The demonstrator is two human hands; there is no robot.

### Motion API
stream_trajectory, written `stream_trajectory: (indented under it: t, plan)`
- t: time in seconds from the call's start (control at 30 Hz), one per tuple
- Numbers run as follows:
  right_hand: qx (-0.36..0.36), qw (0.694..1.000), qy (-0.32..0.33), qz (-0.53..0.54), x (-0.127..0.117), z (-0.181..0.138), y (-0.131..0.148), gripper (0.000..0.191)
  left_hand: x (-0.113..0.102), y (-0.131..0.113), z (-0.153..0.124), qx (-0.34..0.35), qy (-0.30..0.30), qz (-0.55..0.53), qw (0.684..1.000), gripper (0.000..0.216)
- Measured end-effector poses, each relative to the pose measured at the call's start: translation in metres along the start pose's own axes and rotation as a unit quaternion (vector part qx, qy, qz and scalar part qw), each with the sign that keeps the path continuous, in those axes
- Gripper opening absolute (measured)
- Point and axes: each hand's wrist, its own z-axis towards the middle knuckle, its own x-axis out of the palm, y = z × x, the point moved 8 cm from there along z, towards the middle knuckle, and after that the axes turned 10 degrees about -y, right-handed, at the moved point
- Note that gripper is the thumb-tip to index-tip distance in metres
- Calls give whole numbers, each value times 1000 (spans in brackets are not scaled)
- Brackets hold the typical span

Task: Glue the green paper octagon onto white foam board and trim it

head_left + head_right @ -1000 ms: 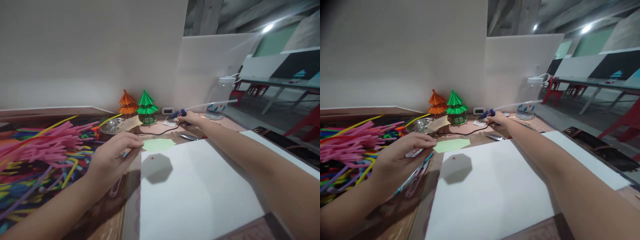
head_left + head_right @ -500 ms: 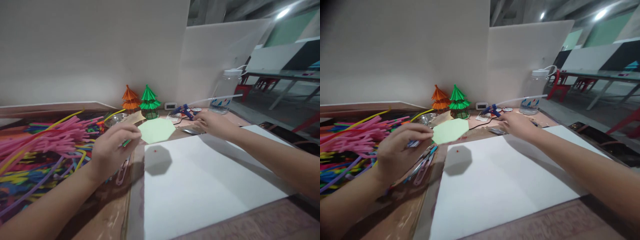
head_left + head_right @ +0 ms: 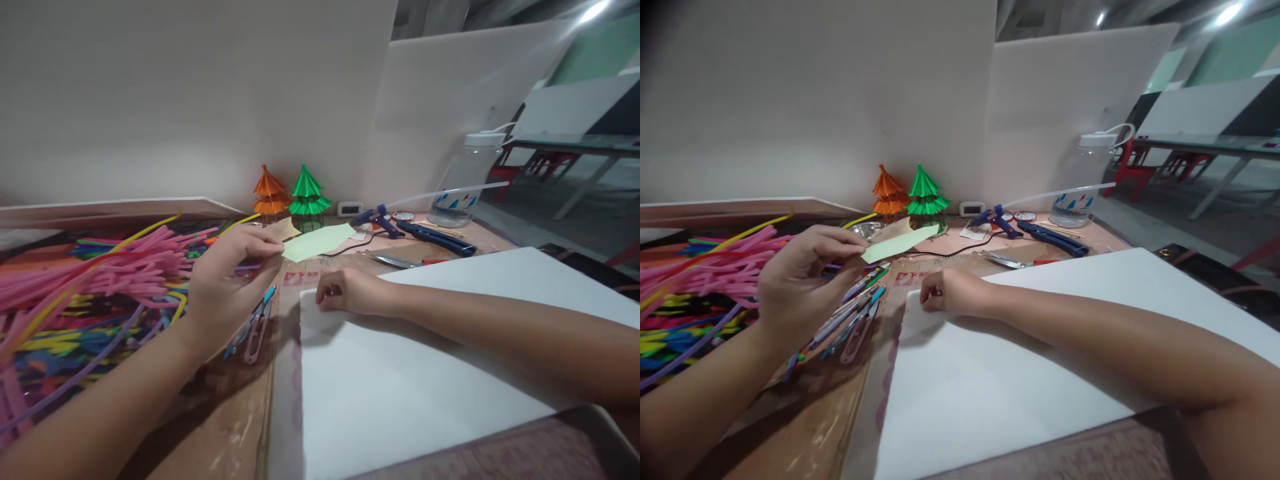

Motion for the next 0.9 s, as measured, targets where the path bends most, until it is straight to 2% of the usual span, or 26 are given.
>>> stream_trajectory:
  t: [0.03,0.13,0.2,0.27,0.3,0.33,0.4,0.43,0.5,0.57,0.6,0.67,0.7,0.77,0.9]
  plan:
    - [3,1000,1,8,6,1,-3,4,0,-1,0,1,2,1,1000,14]
    - [20,1000,-7,18,13,4,-8,4,2,-2,2,-3,11,6,1000,13]
    - [28,999,-18,23,3,1,-3,5,2,-2,3,-6,9,3,1000,12]
    - [25,998,3,56,-14,-11,13,5,0,-2,6,-8,2,-1,1000,11]
    - [19,996,37,82,-23,-22,24,6,-1,-2,7,-10,-2,-3,1000,11]
    - [4,977,132,166,-24,-38,41,13,-3,-2,8,-11,-4,-5,1000,11]
    - [13,903,339,263,-24,-84,67,24,-3,-1,10,-16,-5,0,1000,11]
    - [33,887,373,271,-28,-100,72,29,-2,-3,10,-12,1,7,1000,10]
    - [59,927,261,263,-43,-104,66,32,4,-9,6,15,18,21,1000,8]
    - [62,972,75,214,-60,-96,50,32,16,-18,-5,60,48,26,997,9]
    - [53,984,-13,171,-68,-93,41,31,22,-23,-12,84,65,22,994,11]
    - [31,987,-150,53,-79,-88,23,28,34,-24,-30,104,101,16,989,13]
    - [23,981,-190,-11,-81,-86,14,25,38,-25,-39,119,115,10,986,13]
    - [21,971,-213,-111,-80,-81,-5,20,45,-23,-54,137,140,11,981,14]
    - [54,963,-165,-206,-69,-84,-40,31,50,-24,-71,155,185,13,970,14]
